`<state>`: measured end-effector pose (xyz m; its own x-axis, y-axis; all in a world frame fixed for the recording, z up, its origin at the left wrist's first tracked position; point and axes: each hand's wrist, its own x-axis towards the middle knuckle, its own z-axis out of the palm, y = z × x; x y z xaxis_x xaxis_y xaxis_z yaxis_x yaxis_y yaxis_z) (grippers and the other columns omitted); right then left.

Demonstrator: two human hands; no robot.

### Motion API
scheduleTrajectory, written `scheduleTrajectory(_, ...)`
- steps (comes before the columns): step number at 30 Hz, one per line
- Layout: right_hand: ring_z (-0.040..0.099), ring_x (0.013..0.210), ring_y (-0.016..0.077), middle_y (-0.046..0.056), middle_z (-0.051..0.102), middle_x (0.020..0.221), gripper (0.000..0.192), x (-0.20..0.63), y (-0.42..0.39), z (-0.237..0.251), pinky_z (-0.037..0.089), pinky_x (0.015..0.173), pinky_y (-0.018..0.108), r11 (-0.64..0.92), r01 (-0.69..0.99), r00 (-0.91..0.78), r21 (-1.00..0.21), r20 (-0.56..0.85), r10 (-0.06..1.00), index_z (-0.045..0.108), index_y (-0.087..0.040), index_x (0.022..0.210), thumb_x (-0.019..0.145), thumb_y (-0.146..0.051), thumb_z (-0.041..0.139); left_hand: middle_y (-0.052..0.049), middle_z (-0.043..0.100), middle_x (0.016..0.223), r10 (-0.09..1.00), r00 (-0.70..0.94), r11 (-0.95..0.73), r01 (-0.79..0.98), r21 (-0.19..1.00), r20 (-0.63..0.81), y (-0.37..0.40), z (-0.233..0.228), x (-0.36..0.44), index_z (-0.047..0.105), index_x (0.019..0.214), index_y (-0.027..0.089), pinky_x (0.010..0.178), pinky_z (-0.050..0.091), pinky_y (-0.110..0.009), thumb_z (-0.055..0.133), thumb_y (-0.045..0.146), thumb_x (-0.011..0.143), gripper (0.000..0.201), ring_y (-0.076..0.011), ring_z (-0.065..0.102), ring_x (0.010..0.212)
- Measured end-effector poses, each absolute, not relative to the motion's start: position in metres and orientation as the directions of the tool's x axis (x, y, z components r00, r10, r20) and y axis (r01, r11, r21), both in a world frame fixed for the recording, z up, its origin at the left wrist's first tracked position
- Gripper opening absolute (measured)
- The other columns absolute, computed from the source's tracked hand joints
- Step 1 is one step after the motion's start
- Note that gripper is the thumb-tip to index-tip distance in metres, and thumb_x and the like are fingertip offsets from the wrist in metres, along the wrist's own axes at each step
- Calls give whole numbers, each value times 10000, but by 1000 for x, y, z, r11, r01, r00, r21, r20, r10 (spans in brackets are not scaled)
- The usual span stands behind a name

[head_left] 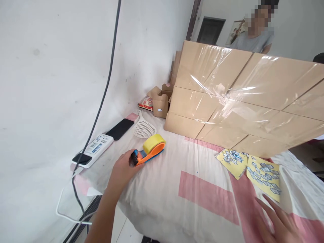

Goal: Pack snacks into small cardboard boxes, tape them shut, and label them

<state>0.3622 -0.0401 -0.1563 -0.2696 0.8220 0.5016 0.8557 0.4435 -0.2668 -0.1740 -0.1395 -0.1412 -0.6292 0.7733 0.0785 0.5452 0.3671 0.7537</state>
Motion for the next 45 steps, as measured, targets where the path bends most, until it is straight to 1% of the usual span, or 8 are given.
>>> scheduleTrajectory(3,636,1238,405,40,671,1325,370,293,-42,-133,596,937,649,469,782,-309,-411,397,864,612,-541,1252,887,-527,554,-80,724,1173,757,-646,377,554,743,98,-137,-142,-167,619,1294,226,896,529,-381,759,413,737,604,-283,680,1045)
scheduleTrajectory(13,646,1234,313,87,600,1453,498,95,-26,-97,622,927,502,300,449,-604,-842,-38,796,596,-313,1414,948,-488,573,-170,712,1134,747,-625,324,640,697,226,-111,-140,-102,606,1300,132,901,532,-453,715,387,821,554,-344,680,1066)
scheduleTrajectory(22,659,1186,277,92,655,1383,477,116,-10,-119,523,1056,487,214,285,-506,-934,44,862,546,-277,1400,984,-509,572,-96,768,960,945,-158,-72,751,656,286,-88,-133,-82,720,1136,217,830,599,-402,878,418,627,570,-304,737,923)
scheduleTrajectory(27,573,1333,306,113,609,1449,530,143,-9,-138,513,1082,494,294,276,-479,-915,134,867,489,-269,1457,990,-509,557,-83,759,1042,872,-376,68,728,682,315,-37,-97,-162,681,1248,189,950,563,-447,620,447,917,424,-277,737,1008)
scheduleTrajectory(31,552,1371,299,111,585,1473,514,145,-11,-145,520,1095,475,308,241,-509,-920,150,848,465,-289,1479,1004,-469,545,-245,480,1533,710,-605,229,682,694,361,50,-57,-208,330,1566,138,1061,487,-494,612,338,965,692,-328,614,1266)
scheduleTrajectory(34,554,1375,307,115,579,1482,506,143,-10,-145,488,1133,500,312,205,-513,-928,170,842,445,-302,1491,1015,-453,527,-177,153,1718,691,-578,215,738,640,434,112,-38,-220,224,1626,222,1190,327,-553,730,177,861,919,-406,339,1497)
scheduleTrajectory(40,486,1437,323,130,503,1549,517,150,-5,-156,443,1167,543,260,162,-535,-952,137,834,387,-304,1521,1034,-454,474,-116,638,1329,760,-491,149,769,621,425,187,-14,-238,645,1266,192,1006,528,-480,669,305,950,337,-261,641,1152)
scheduleTrajectory(45,476,1443,292,86,492,1563,514,152,-7,-153,414,1193,521,213,179,-546,-961,83,834,397,-328,1519,1033,-477,475,-81,684,1146,586,-616,141,717,682,527,158,4,-247,667,1131,150,924,566,-438,647,392,971,291,-211,664,1028)
